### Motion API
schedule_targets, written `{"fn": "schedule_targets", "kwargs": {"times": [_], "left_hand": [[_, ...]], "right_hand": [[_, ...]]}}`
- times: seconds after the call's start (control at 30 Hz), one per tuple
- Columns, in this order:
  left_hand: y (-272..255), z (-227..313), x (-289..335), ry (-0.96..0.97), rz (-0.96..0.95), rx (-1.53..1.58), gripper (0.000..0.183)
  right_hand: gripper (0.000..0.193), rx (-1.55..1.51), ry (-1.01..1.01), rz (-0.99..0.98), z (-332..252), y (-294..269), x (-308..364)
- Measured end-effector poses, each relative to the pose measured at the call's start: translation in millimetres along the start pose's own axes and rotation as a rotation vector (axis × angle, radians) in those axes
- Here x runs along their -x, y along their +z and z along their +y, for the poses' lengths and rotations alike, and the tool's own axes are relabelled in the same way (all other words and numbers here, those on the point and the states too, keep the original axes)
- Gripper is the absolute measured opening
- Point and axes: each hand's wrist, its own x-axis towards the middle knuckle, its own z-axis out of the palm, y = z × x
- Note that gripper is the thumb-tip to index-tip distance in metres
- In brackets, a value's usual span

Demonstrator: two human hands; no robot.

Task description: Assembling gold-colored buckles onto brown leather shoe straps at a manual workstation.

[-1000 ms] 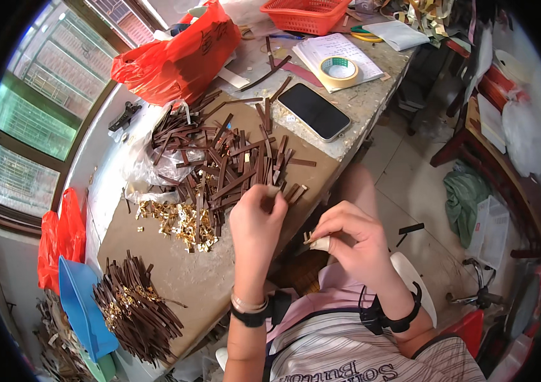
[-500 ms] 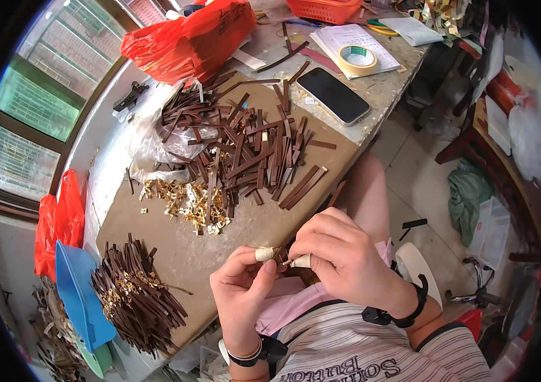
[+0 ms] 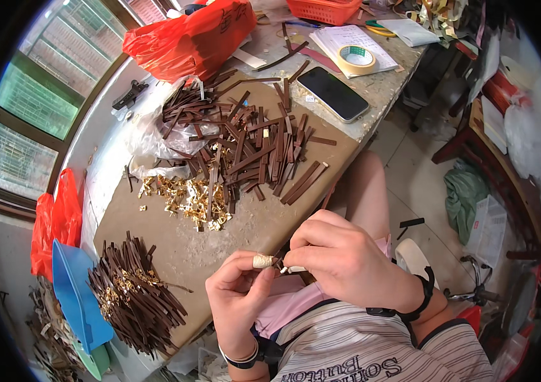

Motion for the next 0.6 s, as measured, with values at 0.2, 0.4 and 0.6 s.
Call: {"fn": "schedule_targets", "kwargs": {"times": [0.2, 0.4, 0.6], "left_hand": [[2, -3, 2, 0.04, 0.03, -0.032, 0.017], [-3, 0, 6, 0.187, -0.006, -0.324, 0.027], [-2, 1, 14, 0.477, 0.068, -0.506, 0.025]], "right_hand": [[0.023, -0.03, -0.003, -0.012, 4, 3, 1], [0.025, -0.069, 0.009, 0.018, 9, 4, 8], [0.031, -0.104, -0.078, 0.057, 6, 8, 8]]}}
